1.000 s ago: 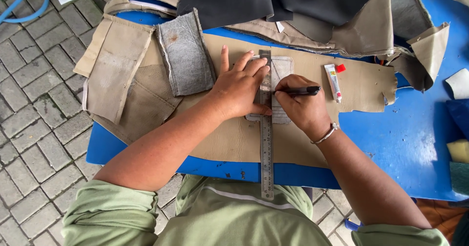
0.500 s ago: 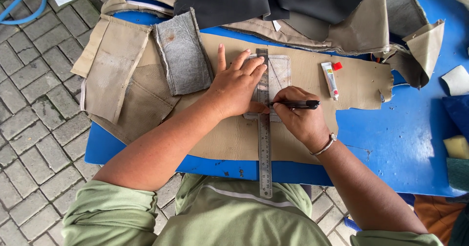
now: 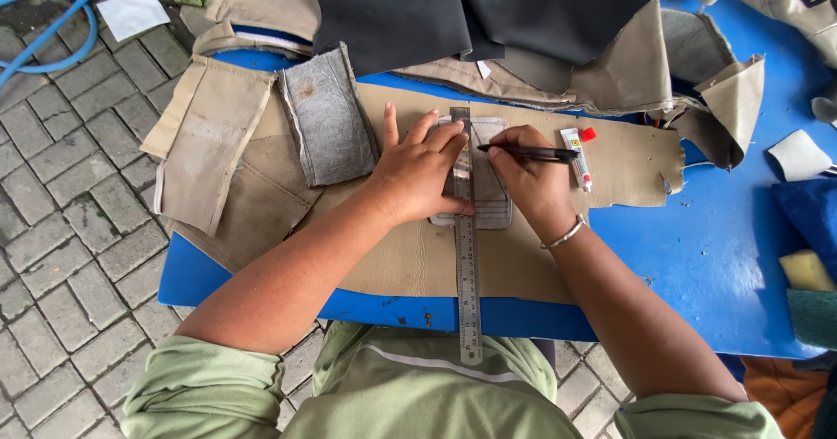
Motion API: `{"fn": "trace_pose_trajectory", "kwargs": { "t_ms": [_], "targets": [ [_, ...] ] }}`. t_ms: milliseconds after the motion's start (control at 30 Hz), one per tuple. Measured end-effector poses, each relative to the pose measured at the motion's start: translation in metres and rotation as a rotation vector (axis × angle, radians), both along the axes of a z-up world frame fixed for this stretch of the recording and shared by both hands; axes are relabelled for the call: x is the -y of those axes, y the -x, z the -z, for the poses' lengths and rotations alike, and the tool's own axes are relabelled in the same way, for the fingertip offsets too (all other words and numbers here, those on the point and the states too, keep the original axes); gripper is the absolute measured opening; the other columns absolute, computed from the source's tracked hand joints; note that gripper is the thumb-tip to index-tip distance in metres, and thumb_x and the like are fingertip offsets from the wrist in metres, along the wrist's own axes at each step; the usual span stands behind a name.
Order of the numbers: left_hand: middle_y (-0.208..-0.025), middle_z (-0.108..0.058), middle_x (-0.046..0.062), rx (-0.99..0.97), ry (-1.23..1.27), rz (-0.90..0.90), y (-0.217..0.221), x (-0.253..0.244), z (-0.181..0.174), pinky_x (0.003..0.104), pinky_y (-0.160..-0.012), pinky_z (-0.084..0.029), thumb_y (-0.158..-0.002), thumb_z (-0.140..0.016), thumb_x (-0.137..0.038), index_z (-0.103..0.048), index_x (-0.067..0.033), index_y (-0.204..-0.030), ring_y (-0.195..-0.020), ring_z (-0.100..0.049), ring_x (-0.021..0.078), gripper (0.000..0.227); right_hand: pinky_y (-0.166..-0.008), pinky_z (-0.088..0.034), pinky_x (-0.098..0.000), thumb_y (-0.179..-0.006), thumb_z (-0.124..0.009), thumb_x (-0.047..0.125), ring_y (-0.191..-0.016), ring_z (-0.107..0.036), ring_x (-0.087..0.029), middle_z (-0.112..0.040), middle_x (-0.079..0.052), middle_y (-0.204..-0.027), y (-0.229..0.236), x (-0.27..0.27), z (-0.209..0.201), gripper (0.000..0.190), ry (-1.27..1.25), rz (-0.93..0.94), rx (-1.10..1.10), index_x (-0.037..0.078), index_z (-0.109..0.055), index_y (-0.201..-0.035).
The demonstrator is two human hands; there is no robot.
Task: Marking and cutting a pattern on a piece of leather using a ruler and marker
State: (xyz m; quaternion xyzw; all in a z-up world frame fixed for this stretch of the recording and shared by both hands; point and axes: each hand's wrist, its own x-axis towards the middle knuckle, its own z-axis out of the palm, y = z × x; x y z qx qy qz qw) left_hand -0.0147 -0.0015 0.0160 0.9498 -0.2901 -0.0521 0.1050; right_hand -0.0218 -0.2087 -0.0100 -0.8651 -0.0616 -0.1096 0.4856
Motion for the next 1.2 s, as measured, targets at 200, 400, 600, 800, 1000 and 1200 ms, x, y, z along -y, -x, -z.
{"fn": "trace_pose_trajectory", "kwargs": {
  "t_ms": [200,400,600,800,1000,1200],
  "targets": [
    [-0.156,-0.044,0.007,-0.028,-0.044,0.005,0.002,0.001,-0.012,0.080,-0.115,0.008,-0.080,-0.065,-0.081,-0.048,-0.0104,-0.149,-0.150,-0.028,0.0350,0.100,-0.067,-0.052,-0.0378,-0.090,-0.076,0.007,-0.083,-0.072,-0.032,-0.074,-0.015,-0.088,-0.023,-0.002,0.012,0.012,0.000,0.030,0.010,0.013,-0.077,-0.101],
    [-0.156,-0.043,0.007,-0.020,-0.077,0.017,0.000,0.000,-0.012,0.079,-0.114,0.009,-0.080,-0.061,-0.084,-0.049,-0.0103,-0.148,-0.150,-0.027,0.0345,0.101,-0.065,-0.055,-0.0287,-0.090,-0.077,0.010,-0.081,-0.069,-0.019,-0.074,-0.009,-0.088,-0.029,-0.002,0.019,0.014,-0.029,0.050,-0.039,0.015,-0.077,-0.104],
    [-0.156,-0.042,0.007,-0.024,-0.085,0.020,0.000,0.000,-0.013,0.079,-0.114,0.008,-0.078,-0.063,-0.083,-0.047,-0.0100,-0.149,-0.150,-0.027,0.0341,0.103,-0.063,-0.056,-0.0294,-0.090,-0.077,0.011,-0.080,-0.071,-0.021,-0.075,-0.010,-0.087,-0.033,0.000,0.023,0.015,-0.011,0.048,-0.041,0.016,-0.077,-0.105],
    [-0.155,-0.045,0.008,-0.030,-0.067,0.018,0.000,0.000,-0.013,0.079,-0.114,0.009,-0.080,-0.063,-0.083,-0.050,-0.0098,-0.147,-0.150,-0.028,0.0351,0.100,-0.062,-0.057,-0.0361,-0.087,-0.082,0.012,-0.083,-0.074,-0.028,-0.074,-0.011,-0.086,-0.027,0.001,0.021,0.013,0.060,0.024,-0.032,0.017,-0.078,-0.098],
    [-0.158,-0.041,0.008,-0.095,-0.063,0.005,0.000,0.002,-0.021,0.080,-0.115,0.009,-0.079,-0.074,-0.070,-0.045,-0.0093,-0.151,-0.151,-0.027,0.0364,0.098,-0.069,-0.056,-0.0418,-0.085,-0.080,0.017,-0.088,-0.074,-0.034,-0.074,-0.011,-0.088,0.008,-0.003,-0.004,0.013,0.118,-0.022,-0.150,0.018,-0.076,-0.097],
    [-0.163,-0.034,0.005,-0.132,-0.116,0.007,0.001,0.002,-0.024,0.079,-0.115,0.008,-0.082,-0.078,-0.057,-0.038,-0.0123,-0.156,-0.153,-0.021,0.0348,0.096,-0.067,-0.055,-0.0409,-0.085,-0.076,0.015,-0.086,-0.073,-0.036,-0.073,-0.013,-0.086,0.034,-0.002,-0.013,0.011,0.112,-0.070,-0.216,0.015,-0.075,-0.096]
  ]
}}
